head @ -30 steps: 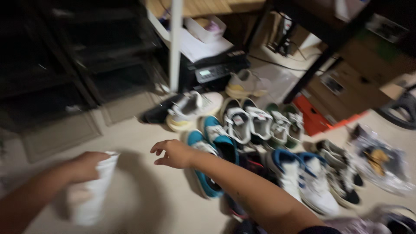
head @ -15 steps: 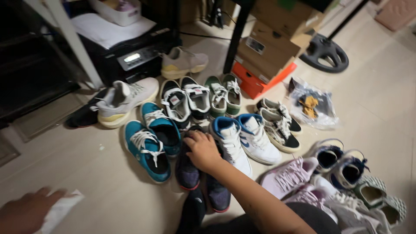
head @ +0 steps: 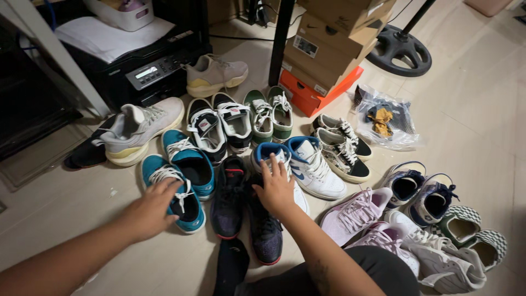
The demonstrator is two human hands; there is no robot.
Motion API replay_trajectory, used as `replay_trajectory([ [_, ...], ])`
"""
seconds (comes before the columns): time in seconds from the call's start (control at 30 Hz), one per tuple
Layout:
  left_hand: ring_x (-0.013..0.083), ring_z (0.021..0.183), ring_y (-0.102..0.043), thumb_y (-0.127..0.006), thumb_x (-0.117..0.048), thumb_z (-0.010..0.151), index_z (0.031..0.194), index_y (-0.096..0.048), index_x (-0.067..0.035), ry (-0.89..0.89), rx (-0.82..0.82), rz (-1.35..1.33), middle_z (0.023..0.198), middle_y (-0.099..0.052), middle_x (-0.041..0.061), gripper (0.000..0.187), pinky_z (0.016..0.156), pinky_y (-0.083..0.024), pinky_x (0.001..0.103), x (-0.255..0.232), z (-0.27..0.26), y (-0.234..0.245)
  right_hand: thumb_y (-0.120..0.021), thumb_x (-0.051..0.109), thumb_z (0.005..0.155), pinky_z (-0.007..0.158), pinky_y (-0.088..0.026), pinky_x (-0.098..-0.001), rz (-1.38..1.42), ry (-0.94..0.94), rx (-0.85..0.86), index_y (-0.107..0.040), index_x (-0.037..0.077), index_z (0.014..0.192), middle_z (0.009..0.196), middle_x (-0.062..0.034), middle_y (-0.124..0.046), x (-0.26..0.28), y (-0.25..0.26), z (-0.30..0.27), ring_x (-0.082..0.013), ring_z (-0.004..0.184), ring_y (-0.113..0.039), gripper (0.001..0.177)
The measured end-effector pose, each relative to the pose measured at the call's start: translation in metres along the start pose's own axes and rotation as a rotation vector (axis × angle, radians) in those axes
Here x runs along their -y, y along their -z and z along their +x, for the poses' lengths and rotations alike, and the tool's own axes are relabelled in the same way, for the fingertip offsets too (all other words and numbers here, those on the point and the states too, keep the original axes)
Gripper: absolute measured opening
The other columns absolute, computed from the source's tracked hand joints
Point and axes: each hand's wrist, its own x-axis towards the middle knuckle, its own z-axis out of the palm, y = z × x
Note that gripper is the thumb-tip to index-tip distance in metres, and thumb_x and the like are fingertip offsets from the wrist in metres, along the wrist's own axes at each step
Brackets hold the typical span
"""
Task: The person wipes the inside of clear plastic shoe storage boxes with a cloth. They then pick up various pairs of shoes from the floor and place them into the storage boxes one by one.
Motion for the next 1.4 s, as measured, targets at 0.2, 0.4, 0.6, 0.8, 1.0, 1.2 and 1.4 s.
replay_trajectory([
  [0.2,0.0304,0.142,-0.045,-0.079,-0.032,0.086,0.161,-0.019,-0.026,0.036,0.413,-0.015,0.153,-0.043,0.009,0.095,0.119,-0.04,0.041,-0.015,0.017,-0.029,-0.075,0.029,0.086,0.107,-0.04,-0.0608,-0.012,0.071,-0.01,-0.04,0.021,0.154,0.167,-0.0107,-0.021,-0.008,-0.016,0.005,-0.0438,0.147,-0.03,0.077],
  [0.4,0.0318,0.147,-0.04,-0.072,-0.032,0.095,0.158,-0.025,-0.023,-0.109,0.649,0.087,0.161,-0.036,0.009,0.079,0.122,-0.037,0.04,0.007,0.013,-0.057,-0.07,0.029,0.09,0.108,-0.036,-0.0615,-0.09,0.067,0.006,-0.036,0.02,0.156,0.167,-0.0115,-0.018,-0.002,-0.017,0.003,-0.0448,0.148,-0.026,0.075],
  [0.6,0.0322,0.151,-0.032,-0.076,-0.034,0.091,0.158,-0.022,-0.028,0.092,0.479,0.16,0.167,-0.017,0.01,0.086,0.121,-0.037,0.04,-0.003,0.013,-0.016,-0.072,0.028,0.084,0.112,-0.03,-0.0599,-0.116,0.084,0.042,-0.039,0.013,0.152,0.164,-0.0165,-0.024,0.006,-0.001,0.002,-0.0437,0.147,-0.026,0.076],
  [0.8,0.0342,0.145,-0.038,-0.078,-0.032,0.086,0.158,-0.022,-0.025,0.122,0.218,0.135,0.163,-0.024,0.01,0.091,0.118,-0.039,0.043,-0.021,0.028,0.024,-0.071,0.022,0.09,0.12,-0.03,-0.0606,-0.135,0.245,-0.139,-0.054,0.017,0.142,0.146,-0.0171,-0.051,0.02,-0.013,0.043,-0.0375,0.146,-0.04,0.055],
  [1.0,0.0313,0.146,-0.039,-0.076,-0.029,0.087,0.156,-0.026,-0.024,0.13,0.176,0.09,0.163,-0.027,0.008,0.085,0.115,-0.043,0.044,-0.014,0.044,0.042,-0.081,0.037,0.078,0.111,-0.035,-0.0597,0.034,0.29,-0.012,-0.045,0.018,0.149,0.151,-0.0267,-0.041,0.051,-0.042,0.111,-0.0463,0.142,-0.036,0.082],
  [1.2,0.0317,0.142,-0.042,-0.076,-0.031,0.087,0.154,-0.03,-0.02,0.112,0.138,-0.012,0.161,-0.03,0.007,0.082,0.114,-0.045,0.043,0.017,0.057,0.038,-0.086,0.057,0.073,0.107,-0.034,-0.072,-0.052,0.066,0.377,-0.035,0.038,0.153,0.163,-0.0221,-0.016,0.076,-0.047,0.154,-0.0463,0.15,-0.017,0.097],
  [1.4,0.0318,0.139,-0.045,-0.074,-0.026,0.086,0.153,-0.033,-0.021,0.096,0.092,-0.024,0.16,-0.032,0.004,0.079,0.11,-0.047,0.044,0.025,0.072,0.048,-0.087,0.057,0.069,0.107,-0.045,-0.0629,-0.102,-0.017,0.466,-0.047,0.041,0.148,0.158,-0.0138,-0.027,0.083,-0.055,0.174,-0.0425,0.149,-0.024,0.09],
])
